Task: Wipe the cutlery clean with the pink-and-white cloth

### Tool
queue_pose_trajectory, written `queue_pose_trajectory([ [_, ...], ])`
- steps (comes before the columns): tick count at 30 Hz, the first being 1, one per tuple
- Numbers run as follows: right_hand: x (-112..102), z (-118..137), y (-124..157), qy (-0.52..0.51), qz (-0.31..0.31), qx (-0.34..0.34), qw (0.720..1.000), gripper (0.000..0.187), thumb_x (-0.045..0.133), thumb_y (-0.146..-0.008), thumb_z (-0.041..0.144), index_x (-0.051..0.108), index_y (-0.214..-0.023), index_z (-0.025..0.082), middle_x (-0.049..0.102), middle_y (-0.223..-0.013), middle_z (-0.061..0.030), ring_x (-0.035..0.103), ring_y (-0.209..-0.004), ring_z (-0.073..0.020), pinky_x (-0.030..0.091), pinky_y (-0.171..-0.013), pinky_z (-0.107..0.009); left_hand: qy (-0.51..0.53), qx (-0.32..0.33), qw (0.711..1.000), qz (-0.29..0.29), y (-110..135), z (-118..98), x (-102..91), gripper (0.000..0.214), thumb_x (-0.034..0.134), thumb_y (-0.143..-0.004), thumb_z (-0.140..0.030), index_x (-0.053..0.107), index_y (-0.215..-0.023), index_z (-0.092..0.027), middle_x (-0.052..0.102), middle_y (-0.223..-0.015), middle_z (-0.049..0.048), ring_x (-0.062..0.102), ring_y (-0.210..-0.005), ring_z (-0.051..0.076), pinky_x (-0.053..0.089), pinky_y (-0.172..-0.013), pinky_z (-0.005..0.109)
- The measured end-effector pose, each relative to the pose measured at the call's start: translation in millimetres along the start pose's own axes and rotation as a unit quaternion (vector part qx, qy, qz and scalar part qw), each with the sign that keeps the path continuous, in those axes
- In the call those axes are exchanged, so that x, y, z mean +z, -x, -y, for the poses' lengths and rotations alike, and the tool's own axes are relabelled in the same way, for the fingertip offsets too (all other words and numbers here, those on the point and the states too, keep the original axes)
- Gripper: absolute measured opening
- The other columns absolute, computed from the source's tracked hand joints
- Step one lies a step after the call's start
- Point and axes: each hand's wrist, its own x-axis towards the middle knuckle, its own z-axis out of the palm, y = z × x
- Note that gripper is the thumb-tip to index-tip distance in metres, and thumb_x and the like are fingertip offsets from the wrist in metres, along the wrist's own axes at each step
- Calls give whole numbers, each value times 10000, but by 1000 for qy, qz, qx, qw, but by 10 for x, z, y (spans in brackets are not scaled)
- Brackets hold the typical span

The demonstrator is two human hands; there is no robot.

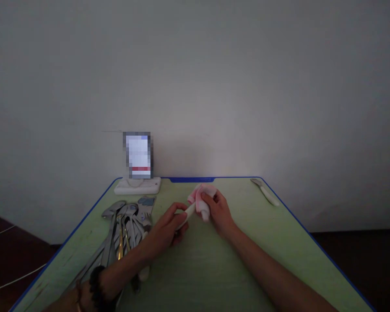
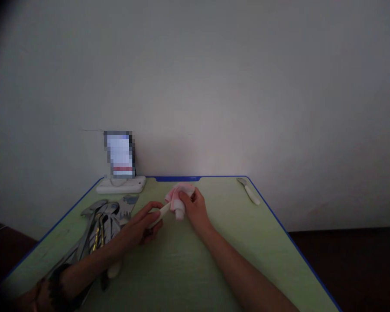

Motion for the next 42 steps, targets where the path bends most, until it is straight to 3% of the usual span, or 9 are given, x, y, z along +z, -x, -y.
queue_pose_trajectory([
  [5, 138, 174, -166, 46, 1, -22, 999, 246, 660, -676, 345, 599, -836, 169, 606, -694, -1, 497, -603, -121, 389, -550, -242, -105, 49, 993, -26, -113, -251, -157, 277, 392, -858, -474, 401, -899, -200, 357, -566, -96, 302, -449, 58, 237, -416, 171],
  [8, 281, 242, -318, 49, 27, -26, 998, 249, 642, -661, 300, 602, -866, 164, 614, -716, -1, 514, -620, -122, 400, -557, -233, -264, 102, 959, -22, -209, -345, -352, 277, 404, -872, -441, 461, -806, -178, 412, -606, -63, 359, -521, 74, 279, -467, 193],
  [10, 377, 260, -411, 47, 37, -19, 998, 280, 616, -656, 275, 596, -914, 168, 623, -750, -3, 530, -643, -125, 413, -573, -232, -309, 125, 943, -20, -270, -384, -482, 284, 390, -882, -427, 466, -777, -174, 414, -605, -60, 366, -531, 80, 283, -481, 202],
  [15, 520, 235, -572, 76, 57, -20, 995, 339, 613, -647, 273, 581, -972, 180, 630, -802, -15, 543, -671, -130, 427, -597, -238, -329, 142, 933, -17, -373, -403, -724, 290, 365, -896, -414, 478, -791, -168, 409, -625, -57, 373, -549, 85, 293, -502, 210],
  [19, 551, 200, -681, 127, 80, -26, 988, 333, 645, -668, 373, 586, -931, 177, 612, -722, -6, 510, -589, -120, 390, -523, -232, -323, 131, 937, 12, -427, -376, -844, 284, 336, -912, -406, 458, -799, -176, 415, -627, -59, 376, -545, 82, 295, -505, 205],
  [25, 634, 120, -823, 159, 65, -22, 985, 319, 610, -716, 460, 604, -832, 162, 574, -627, 6, 461, -518, -105, 341, -463, -225, -284, 125, 950, 36, -523, -393, -994, 317, 334, -914, -442, 446, -789, -173, 394, -608, -65, 359, -530, 76, 285, -480, 194],
  [33, 808, -57, -896, 153, 43, -15, 987, 314, 599, -725, 477, 571, -765, 168, 520, -560, 29, 425, -460, -92, 319, -406, -212, -363, 157, 914, 92, -630, -445, -1263, 293, 368, -917, -405, 524, -983, -166, 496, -659, -42, 449, -562, 84, 339, -515, 188],
  [37, 802, -121, -955, 191, 46, -30, 980, 292, 578, -749, 458, 570, -784, 168, 510, -557, 36, 419, -453, -84, 322, -392, -202, -386, 150, 902, 125, -744, -365, -1376, 284, 378, -915, -396, 534, -878, -161, 528, -601, -39, 482, -511, 78, 343, -487, 176],
  [42, 705, -195, -1033, 220, 46, -19, 974, 254, 572, -762, 421, 577, -807, 171, 521, -557, 34, 425, -436, -80, 329, -371, -194, -370, 84, 906, 187, -881, -363, -1407, 334, 381, -917, -416, 522, -738, -171, 601, -551, -35, 521, -470, 65, 338, -458, 155],
])
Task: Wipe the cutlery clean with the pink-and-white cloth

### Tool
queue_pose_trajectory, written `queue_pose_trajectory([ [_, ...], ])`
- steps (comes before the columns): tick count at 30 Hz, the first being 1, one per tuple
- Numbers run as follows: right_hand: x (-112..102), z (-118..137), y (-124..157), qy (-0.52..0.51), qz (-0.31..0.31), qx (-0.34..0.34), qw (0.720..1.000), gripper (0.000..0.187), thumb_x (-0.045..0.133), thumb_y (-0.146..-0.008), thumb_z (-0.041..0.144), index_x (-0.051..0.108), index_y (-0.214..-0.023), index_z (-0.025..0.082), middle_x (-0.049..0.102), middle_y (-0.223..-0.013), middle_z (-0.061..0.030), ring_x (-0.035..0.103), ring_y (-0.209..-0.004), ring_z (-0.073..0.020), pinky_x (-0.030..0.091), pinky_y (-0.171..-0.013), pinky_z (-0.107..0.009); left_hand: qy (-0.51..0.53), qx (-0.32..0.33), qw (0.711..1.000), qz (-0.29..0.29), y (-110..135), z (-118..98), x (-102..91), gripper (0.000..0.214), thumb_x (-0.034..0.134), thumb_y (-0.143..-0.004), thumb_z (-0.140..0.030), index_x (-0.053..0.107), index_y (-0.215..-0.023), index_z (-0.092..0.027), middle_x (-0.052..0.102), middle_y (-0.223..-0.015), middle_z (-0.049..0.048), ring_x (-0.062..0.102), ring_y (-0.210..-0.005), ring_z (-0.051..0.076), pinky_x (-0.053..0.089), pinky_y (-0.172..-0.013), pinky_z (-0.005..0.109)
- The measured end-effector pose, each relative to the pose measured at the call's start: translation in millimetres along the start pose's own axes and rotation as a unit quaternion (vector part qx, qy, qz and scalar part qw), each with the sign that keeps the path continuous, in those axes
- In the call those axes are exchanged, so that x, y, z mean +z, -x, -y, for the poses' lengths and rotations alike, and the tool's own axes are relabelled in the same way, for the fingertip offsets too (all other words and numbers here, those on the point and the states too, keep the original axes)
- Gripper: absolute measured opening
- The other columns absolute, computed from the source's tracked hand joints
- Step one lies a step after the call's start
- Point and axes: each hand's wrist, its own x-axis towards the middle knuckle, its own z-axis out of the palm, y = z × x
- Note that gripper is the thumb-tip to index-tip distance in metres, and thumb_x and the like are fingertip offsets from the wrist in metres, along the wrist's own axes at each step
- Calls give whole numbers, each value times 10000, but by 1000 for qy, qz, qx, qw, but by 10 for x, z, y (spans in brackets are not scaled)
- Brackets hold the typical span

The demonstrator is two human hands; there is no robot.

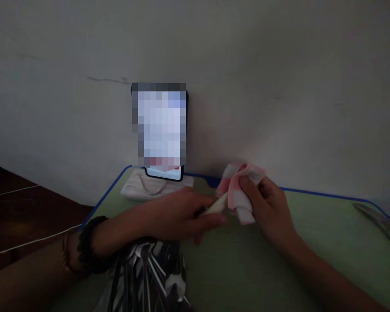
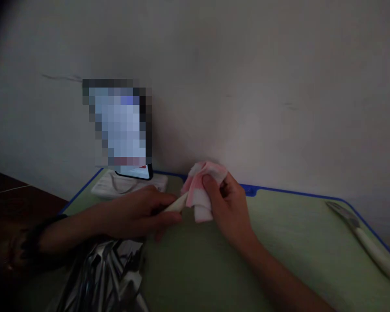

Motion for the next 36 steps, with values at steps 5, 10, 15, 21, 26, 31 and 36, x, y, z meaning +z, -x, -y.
queue_pose_trajectory([
  [5, 17, -111, -12, 6, 19, 14, 1000, 218, 578, -763, 397, 591, -817, 187, 537, -557, 31, 446, -425, -81, 326, -347, -182, 5, -42, 999, -26, -69, -21, 5, 320, 357, -925, -423, 546, -811, -191, 611, -690, -30, 543, -574, 86, 354, -526, 194],
  [10, 35, -194, -18, 25, 48, 29, 998, 200, 582, -763, 393, 606, -810, 199, 561, -573, 25, 458, -423, -81, 330, -341, -181, 14, -122, 992, 8, -2, -8, 124, 347, 337, -907, -488, 526, -1016, -218, 625, -812, -3, 574, -639, 132, 367, -550, 244],
  [15, 35, -235, -54, 17, 35, 39, 998, 219, 583, -750, 422, 612, -820, 216, 560, -563, 16, 456, -423, -98, 308, -334, -203, 14, -118, 993, -2, 14, 42, 192, 317, 399, -882, -468, 510, -1045, -220, 636, -810, 21, 581, -624, 157, 373, -531, 257],
  [21, 32, -227, -13, -3, 29, 32, 999, 221, 580, -743, 407, 597, -806, 196, 558, -593, 12, 464, -464, -103, 339, -385, -212, -8, -102, 995, -13, -32, 10, 222, 331, 432, -870, -415, 478, -1122, -205, 634, -845, 39, 589, -692, 179, 401, -590, 271],
  [26, -34, -222, 81, -12, 39, 26, 999, 232, 575, -750, 398, 598, -848, 189, 571, -631, 13, 471, -501, -108, 367, -441, -225, -32, -97, 995, -7, -38, -86, 263, 302, 413, -877, -394, 490, -1087, -192, 623, -862, 49, 569, -720, 180, 409, -634, 280],
  [31, -114, -233, 104, -23, 34, 17, 999, 176, 561, -739, 324, 599, -830, 177, 576, -667, 15, 487, -558, -108, 383, -493, -224, -4, -68, 998, 0, -75, -160, 280, 243, 372, -901, -331, 497, -1025, -163, 604, -803, 22, 544, -704, 148, 413, -681, 261],
  [36, -155, -251, 129, -101, 26, 25, 994, 230, 557, -704, 265, 584, -920, 190, 614, -774, -2, 514, -617, -115, 417, -559, -233, -21, -86, 995, -42, -131, -193, 316, 335, 310, -926, -339, 465, -1161, -158, 605, -831, 32, 545, -730, 158, 422, -723, 274],
])
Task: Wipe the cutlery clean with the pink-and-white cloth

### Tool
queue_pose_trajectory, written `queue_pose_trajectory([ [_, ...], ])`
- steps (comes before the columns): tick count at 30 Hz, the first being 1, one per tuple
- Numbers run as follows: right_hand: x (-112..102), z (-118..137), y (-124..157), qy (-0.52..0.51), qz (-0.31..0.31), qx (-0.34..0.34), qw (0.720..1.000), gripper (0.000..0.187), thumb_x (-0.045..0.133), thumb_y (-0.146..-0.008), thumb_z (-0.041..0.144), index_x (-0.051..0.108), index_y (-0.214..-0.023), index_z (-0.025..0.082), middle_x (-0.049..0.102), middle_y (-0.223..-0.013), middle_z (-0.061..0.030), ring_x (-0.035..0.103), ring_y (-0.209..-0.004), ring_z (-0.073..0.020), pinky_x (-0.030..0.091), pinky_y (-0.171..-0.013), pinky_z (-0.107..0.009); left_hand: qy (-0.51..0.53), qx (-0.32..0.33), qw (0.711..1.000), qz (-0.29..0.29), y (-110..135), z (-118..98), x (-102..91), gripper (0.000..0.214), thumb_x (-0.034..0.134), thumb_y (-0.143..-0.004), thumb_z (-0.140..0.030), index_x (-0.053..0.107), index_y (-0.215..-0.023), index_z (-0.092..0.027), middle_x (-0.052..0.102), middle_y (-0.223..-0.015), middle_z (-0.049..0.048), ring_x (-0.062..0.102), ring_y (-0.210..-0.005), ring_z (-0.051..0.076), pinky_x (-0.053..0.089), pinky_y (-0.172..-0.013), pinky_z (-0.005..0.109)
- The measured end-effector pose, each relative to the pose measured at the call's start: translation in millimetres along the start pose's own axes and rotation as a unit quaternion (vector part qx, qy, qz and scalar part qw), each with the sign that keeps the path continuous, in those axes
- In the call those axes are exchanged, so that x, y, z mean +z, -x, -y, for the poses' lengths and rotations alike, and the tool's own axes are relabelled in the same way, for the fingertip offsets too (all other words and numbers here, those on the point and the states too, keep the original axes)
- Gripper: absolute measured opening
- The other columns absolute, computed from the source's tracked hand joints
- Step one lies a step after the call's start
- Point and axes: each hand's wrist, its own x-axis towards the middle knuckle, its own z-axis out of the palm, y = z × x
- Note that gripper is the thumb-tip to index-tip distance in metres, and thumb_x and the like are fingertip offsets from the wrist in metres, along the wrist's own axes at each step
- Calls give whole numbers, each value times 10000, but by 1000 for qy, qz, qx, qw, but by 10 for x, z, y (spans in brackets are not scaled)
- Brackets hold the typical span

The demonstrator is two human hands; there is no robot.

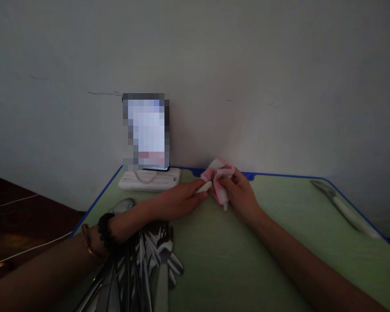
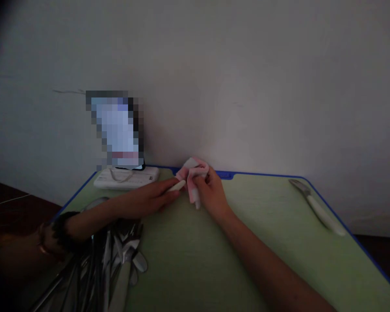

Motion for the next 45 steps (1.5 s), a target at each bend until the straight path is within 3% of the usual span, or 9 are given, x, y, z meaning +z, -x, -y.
queue_pose_trajectory([
  [4, -4, -32, 25, -23, -11, -3, 1000, 284, 576, -701, 293, 569, -968, 197, 617, -814, -11, 537, -664, -126, 432, -580, -235, 14, 19, 999, -39, -33, 19, 77, 366, 286, -935, -375, 469, -1186, -181, 601, -1055, 71, 550, -919, 185, 400, -857, 307],
  [12, -27, -77, -21, 13, -8, -24, 1000, 308, 577, -725, 332, 575, -1005, 202, 620, -825, -9, 549, -687, -130, 437, -598, -232, 31, 17, 999, -19, -48, 56, 97, 346, 292, -927, -400, 525, -1052, -177, 599, -875, 26, 534, -819, 156, 423, -747, 245],
  [23, -41, -65, 75, 9, -9, -32, 999, 296, 591, -727, 415, 580, -911, 183, 615, -784, -15, 537, -644, -129, 425, -567, -240, 4, 16, 1000, -11, 0, 6, 128, 339, 314, -914, -408, 519, -1074, -190, 619, -1049, 40, 553, -930, 181, 407, -856, 285],
  [35, -26, -41, 0, 27, 2, -25, 999, 227, 576, -737, 318, 588, -933, 205, 618, -790, -7, 540, -646, -134, 423, -569, -243, -2, 10, 1000, -24, -7, 14, 115, 330, 287, -932, -374, 512, -1074, -179, 639, -989, 54, 582, -875, 183, 425, -803, 287],
  [45, 8, 12, 18, 43, 6, -45, 998, 213, 570, -748, 342, 602, -906, 204, 627, -793, -10, 540, -650, -145, 424, -571, -256, 15, 20, 999, -26, 13, 65, 101, 343, 297, -932, -374, 521, -1107, -181, 634, -1062, 62, 577, -934, 195, 419, -845, 303],
])
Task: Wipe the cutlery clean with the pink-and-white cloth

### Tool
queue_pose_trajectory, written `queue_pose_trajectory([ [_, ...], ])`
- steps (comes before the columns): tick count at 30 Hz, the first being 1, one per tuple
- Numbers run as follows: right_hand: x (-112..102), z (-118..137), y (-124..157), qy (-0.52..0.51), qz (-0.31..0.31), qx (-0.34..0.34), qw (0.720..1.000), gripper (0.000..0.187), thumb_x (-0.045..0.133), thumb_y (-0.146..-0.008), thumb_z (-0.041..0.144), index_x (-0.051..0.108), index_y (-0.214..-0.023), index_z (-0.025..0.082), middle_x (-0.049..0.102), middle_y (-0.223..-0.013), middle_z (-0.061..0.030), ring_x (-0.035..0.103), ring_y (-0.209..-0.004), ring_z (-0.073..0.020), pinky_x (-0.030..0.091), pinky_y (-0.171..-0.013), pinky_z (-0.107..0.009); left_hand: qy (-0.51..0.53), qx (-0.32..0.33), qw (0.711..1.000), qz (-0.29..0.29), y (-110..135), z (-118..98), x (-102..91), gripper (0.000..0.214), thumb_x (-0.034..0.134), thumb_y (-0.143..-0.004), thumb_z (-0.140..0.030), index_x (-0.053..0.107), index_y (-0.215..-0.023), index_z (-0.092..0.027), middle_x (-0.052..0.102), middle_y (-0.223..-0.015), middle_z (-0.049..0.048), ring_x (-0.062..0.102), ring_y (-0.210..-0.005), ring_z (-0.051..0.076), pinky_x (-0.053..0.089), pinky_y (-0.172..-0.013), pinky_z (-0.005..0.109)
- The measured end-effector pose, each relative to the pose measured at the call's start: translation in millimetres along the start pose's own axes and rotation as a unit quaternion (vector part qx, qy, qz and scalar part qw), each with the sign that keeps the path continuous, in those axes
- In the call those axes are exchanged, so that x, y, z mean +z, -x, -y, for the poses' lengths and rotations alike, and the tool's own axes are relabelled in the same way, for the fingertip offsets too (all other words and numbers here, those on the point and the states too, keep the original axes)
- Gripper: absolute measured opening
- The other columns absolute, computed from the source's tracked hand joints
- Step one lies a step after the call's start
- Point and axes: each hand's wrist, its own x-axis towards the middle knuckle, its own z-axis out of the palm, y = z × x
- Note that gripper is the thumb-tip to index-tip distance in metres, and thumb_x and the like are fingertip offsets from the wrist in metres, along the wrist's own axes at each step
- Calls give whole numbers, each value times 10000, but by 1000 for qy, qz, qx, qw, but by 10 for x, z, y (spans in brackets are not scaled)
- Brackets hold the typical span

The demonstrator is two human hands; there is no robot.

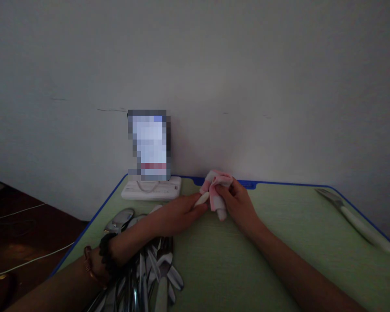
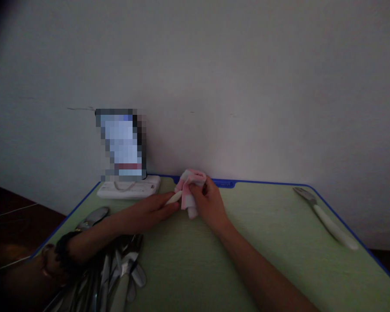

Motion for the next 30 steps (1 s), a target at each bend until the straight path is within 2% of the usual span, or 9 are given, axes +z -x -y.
queue_pose_trajectory([
  [8, -6, -56, 5, -5, -16, 3, 1000, 219, 576, -738, 331, 597, -899, 185, 601, -728, 2, 511, -608, -131, 401, -538, -239, 3, 0, 1000, -15, -16, -29, 21, 343, 313, -920, -384, 548, -1012, -152, 638, -984, 57, 567, -873, 188, 422, -807, 283],
  [15, -7, -43, 45, -19, -41, -1, 999, 268, 594, -734, 389, 607, -884, 167, 596, -692, 4, 485, -579, -122, 377, -529, -240, 12, 14, 999, -29, 5, -46, 39, 322, 366, -899, -389, 544, -1024, -151, 619, -959, 53, 547, -846, 184, 411, -766, 280],
  [18, -9, -60, 43, -51, -58, 15, 997, 267, 619, -713, 394, 614, -857, 169, 586, -664, 16, 476, -571, -116, 365, -529, -239, 29, -13, 999, -12, 40, -46, 17, 283, 362, -895, -390, 533, -924, -165, 574, -795, 7, 509, -714, 148, 399, -653, 246],
  [21, -14, -76, 47, -135, -57, 38, 988, 256, 651, -670, 359, 615, -846, 177, 611, -689, 20, 504, -592, -114, 379, -550, -238, 49, -35, 998, 21, 79, -80, 4, 285, 323, -904, -385, 488, -803, -174, 462, -642, -36, 432, -586, 119, 358, -555, 225],
  [23, -21, -72, 73, -192, -42, 59, 979, 239, 670, -630, 306, 613, -827, 184, 621, -697, 23, 518, -595, -111, 397, -561, -237, 38, -24, 999, 14, 117, -121, 18, 267, 321, -908, -371, 491, -846, -174, 465, -664, -35, 430, -599, 119, 354, -569, 225],
  [27, -64, -29, 214, -250, -30, 102, 962, 211, 675, -566, 209, 610, -764, 179, 620, -671, 26, 524, -571, -97, 414, -551, -224, 14, 0, 1000, -10, 229, -220, 100, 280, 328, -912, -366, 508, -1019, -180, 538, -834, -1, 480, -739, 141, 372, -673, 236],
  [30, -125, 22, 382, -270, -21, 117, 956, 234, 691, -554, 187, 615, -775, 178, 631, -687, 20, 545, -592, -100, 430, -566, -225, 22, -1, 1000, -2, 317, -319, 181, 283, 325, -911, -382, 513, -989, -185, 532, -819, -7, 473, -722, 138, 368, -659, 231],
])
